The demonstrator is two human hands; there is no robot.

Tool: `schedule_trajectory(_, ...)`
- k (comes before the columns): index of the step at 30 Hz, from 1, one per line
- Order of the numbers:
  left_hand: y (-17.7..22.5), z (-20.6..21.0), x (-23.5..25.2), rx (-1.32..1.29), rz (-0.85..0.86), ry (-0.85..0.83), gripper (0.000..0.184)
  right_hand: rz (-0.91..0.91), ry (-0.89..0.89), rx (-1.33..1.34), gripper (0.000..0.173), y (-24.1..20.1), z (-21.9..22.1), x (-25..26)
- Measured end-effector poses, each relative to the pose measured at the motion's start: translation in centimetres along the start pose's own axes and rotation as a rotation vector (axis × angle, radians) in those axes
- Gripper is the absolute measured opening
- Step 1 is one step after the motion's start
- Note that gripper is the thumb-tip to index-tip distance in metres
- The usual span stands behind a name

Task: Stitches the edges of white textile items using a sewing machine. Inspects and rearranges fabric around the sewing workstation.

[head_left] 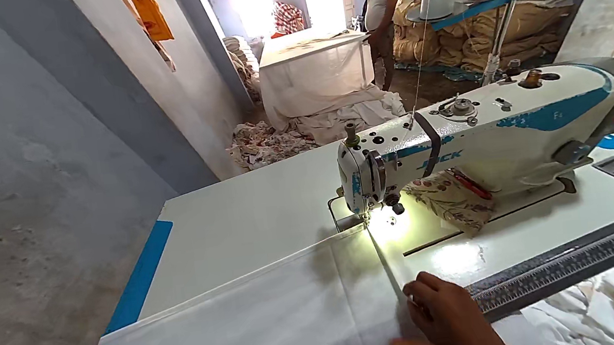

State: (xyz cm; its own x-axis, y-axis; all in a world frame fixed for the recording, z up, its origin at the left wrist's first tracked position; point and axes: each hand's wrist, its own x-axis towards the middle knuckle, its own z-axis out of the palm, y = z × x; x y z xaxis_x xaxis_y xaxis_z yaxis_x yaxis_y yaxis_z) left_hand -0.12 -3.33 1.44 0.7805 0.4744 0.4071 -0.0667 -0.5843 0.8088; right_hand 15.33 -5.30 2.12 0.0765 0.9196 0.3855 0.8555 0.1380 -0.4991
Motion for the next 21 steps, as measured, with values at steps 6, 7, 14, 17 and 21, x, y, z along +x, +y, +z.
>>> schedule_trajectory(6, -2.7, -0.3, -1.2, 0.677, -0.124, -0.035, 0.053, 0.112, -0.27, 0.114, 0.018, 5.6, -5.9, -0.1)
schedule_trajectory(7, -2.5, 0.0, -1.1, 0.667, -0.133, -0.054, 0.051, 0.158, -0.116, 0.035, 0.018, 8.0, -7.6, 0.3)
schedule_trajectory(14, -2.7, -0.5, 0.5, 0.684, -0.158, -0.063, 0.059, 0.025, 0.459, -0.48, 0.017, 20.1, -11.1, 2.0)
schedule_trajectory(17, -2.3, -0.3, 0.5, 0.685, -0.167, -0.085, 0.062, 0.009, 0.424, -0.509, 0.028, 21.5, -9.8, 1.5)
schedule_trajectory(21, -1.6, 0.6, -0.3, 0.7, -0.181, -0.111, 0.064, 0.003, 0.428, -0.479, 0.031, 19.9, -10.6, 1.7)
